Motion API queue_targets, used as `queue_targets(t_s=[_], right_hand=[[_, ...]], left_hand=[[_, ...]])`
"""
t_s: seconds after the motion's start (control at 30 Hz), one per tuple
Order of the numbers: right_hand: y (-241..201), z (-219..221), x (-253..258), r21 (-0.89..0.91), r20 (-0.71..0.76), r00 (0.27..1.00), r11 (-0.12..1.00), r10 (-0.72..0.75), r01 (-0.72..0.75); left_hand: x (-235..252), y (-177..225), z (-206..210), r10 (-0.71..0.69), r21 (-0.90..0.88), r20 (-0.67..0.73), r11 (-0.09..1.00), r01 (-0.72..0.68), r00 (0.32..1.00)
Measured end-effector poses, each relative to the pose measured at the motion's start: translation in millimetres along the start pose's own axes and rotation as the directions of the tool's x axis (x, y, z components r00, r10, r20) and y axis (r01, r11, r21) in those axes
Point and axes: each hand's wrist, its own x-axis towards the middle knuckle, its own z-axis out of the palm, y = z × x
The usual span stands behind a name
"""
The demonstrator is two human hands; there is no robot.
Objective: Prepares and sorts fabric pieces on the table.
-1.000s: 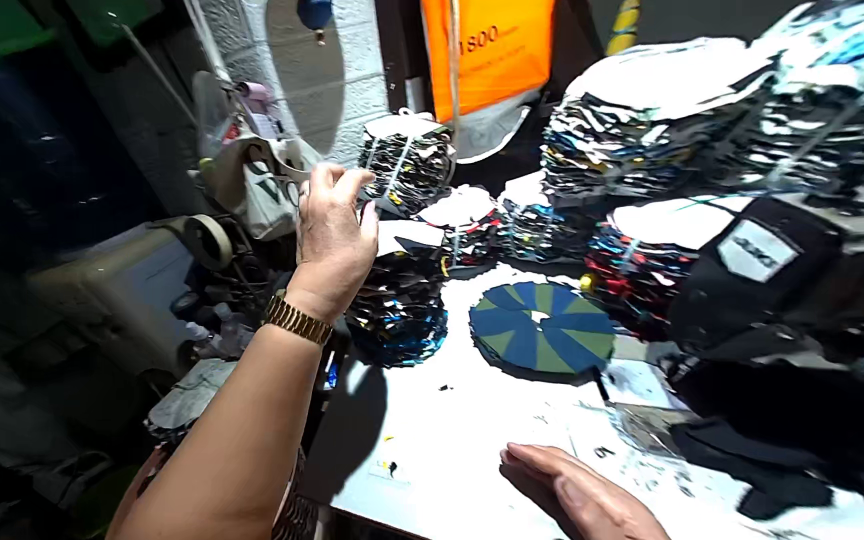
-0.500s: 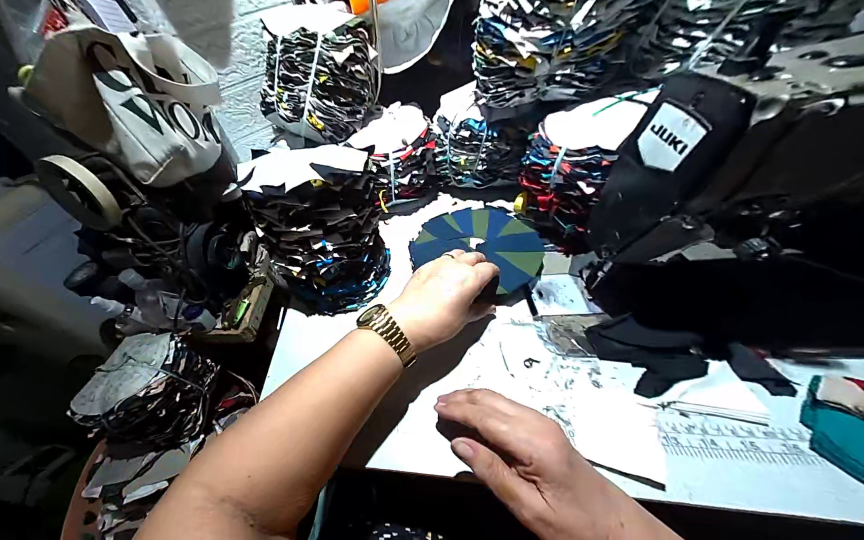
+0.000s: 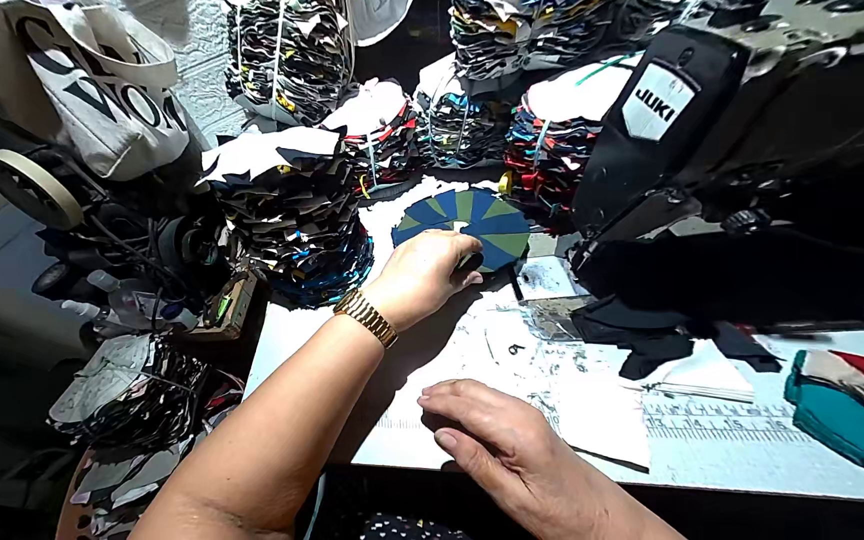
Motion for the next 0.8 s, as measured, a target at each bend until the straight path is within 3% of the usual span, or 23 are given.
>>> queue_targets(t_s=[0.27,0.5,0.6,0.7,0.8], right_hand=[[-1,0,0,-0.006,0.000,1.000,1.000,0.014,-0.014],[0,0,1,0.006,-0.004,1.000,1.000,0.012,-0.012],[0,0,0,0.003,-0.002,1.000,1.000,-0.005,0.005],[-3,-2,-2,0.037,0.014,0.994,0.994,-0.107,0.107],[-23,-20,-7,0.160,0.141,0.975,0.976,-0.169,0.146]], left_hand=[[2,-5,-2,-0.023,-0.037,-0.007,0.999,0.023,1.000],[-4,-9,4,0.002,-0.044,-0.155,0.999,-0.009,0.988],[-18,0,-7,0.063,0.034,-0.194,0.998,-0.058,0.979],[-48,23,-20,0.085,0.092,-0.112,0.993,-0.075,0.990],[-89,50,-15,0.078,0.091,0.019,0.993,-0.079,0.997]])
